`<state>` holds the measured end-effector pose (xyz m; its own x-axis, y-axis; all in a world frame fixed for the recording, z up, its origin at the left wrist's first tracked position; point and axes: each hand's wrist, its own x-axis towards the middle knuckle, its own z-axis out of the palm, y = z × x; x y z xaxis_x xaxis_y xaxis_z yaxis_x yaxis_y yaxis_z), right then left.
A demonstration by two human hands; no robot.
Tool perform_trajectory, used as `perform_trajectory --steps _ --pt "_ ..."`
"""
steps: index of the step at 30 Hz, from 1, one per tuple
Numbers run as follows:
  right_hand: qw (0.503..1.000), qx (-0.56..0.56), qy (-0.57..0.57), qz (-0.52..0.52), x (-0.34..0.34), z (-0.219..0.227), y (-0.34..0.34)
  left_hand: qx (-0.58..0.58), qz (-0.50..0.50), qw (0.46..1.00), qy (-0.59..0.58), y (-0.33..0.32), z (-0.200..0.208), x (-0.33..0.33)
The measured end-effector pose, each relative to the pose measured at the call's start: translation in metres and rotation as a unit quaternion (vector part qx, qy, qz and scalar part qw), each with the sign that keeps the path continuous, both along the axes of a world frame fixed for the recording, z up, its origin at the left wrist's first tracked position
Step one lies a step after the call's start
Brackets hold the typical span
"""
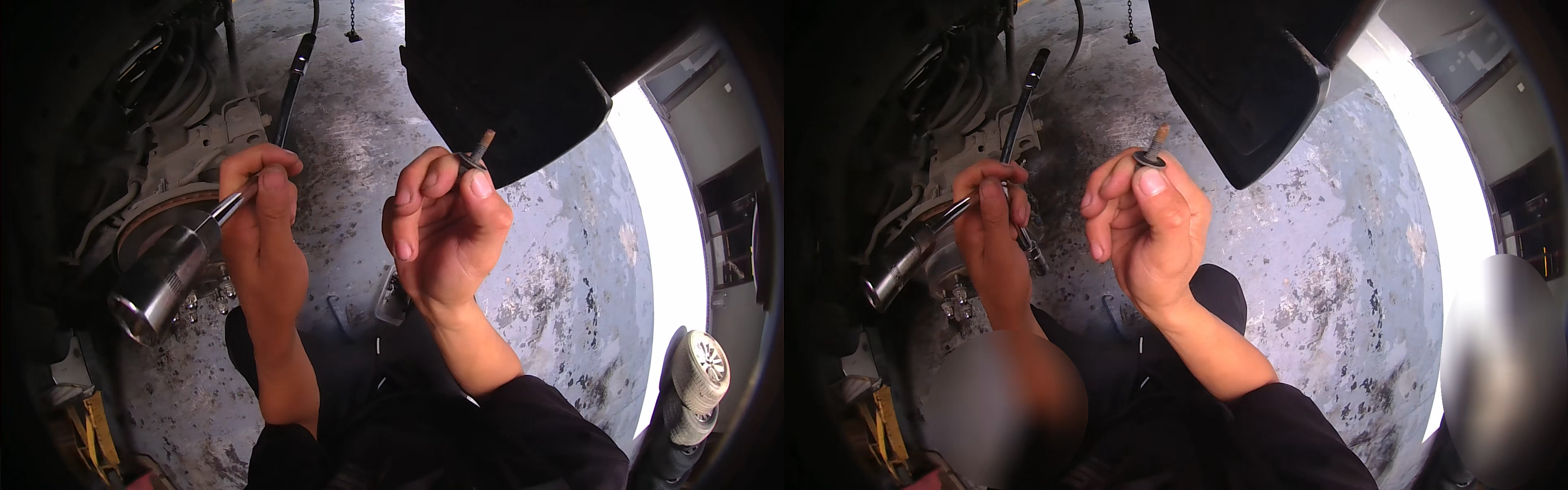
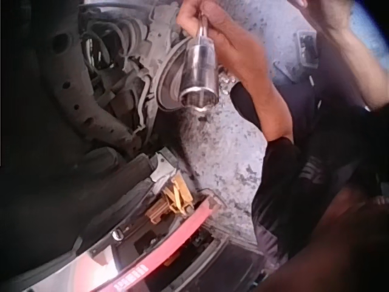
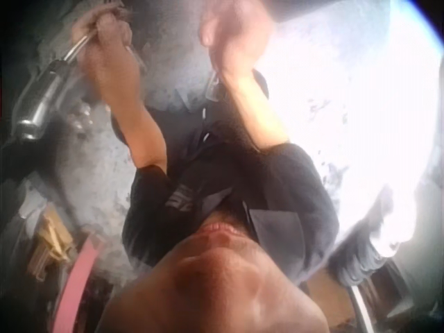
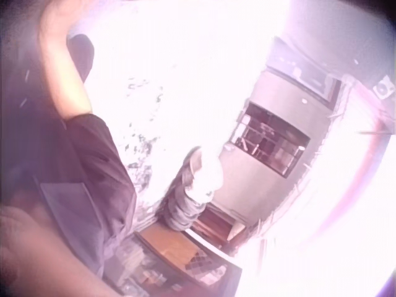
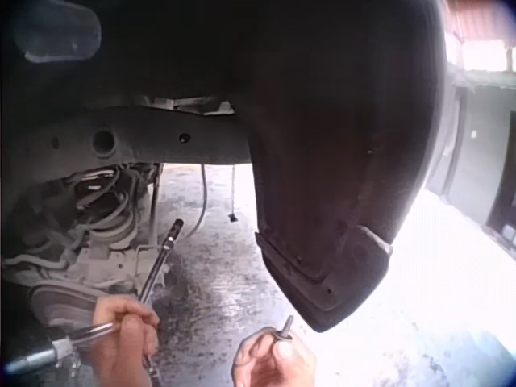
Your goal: The person uses a T-handle socket wrench to loosen and remove bolts securing a black plastic wheel well liner. After removing the bolts, the person pulls the liner away from the vehicle's wheel arch to expose the brake assembly.
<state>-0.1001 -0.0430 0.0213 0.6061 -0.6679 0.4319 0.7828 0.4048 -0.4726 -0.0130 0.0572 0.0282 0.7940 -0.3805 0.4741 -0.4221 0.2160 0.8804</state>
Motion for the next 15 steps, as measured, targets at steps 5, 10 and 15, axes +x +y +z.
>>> perform_trajectory --steps 5,10,15 --pt "0.879 0.116 0.462 -0.001 0.007 -0.204 -0.035 -0.078 0.012 0.995 0.063 0.014 0.002 -0.010" --pt "0.591 0.360 0.719 0.069 -0.018 -0.411 -0.027 -0.094 -0.018 0.971 0.221 0.016 -0.023 -0.025" --pt "0.539 0.368 0.753 0.084 -0.052 -0.475 -0.005 -0.066 -0.027 0.973 0.221 0.018 -0.060 -0.040"
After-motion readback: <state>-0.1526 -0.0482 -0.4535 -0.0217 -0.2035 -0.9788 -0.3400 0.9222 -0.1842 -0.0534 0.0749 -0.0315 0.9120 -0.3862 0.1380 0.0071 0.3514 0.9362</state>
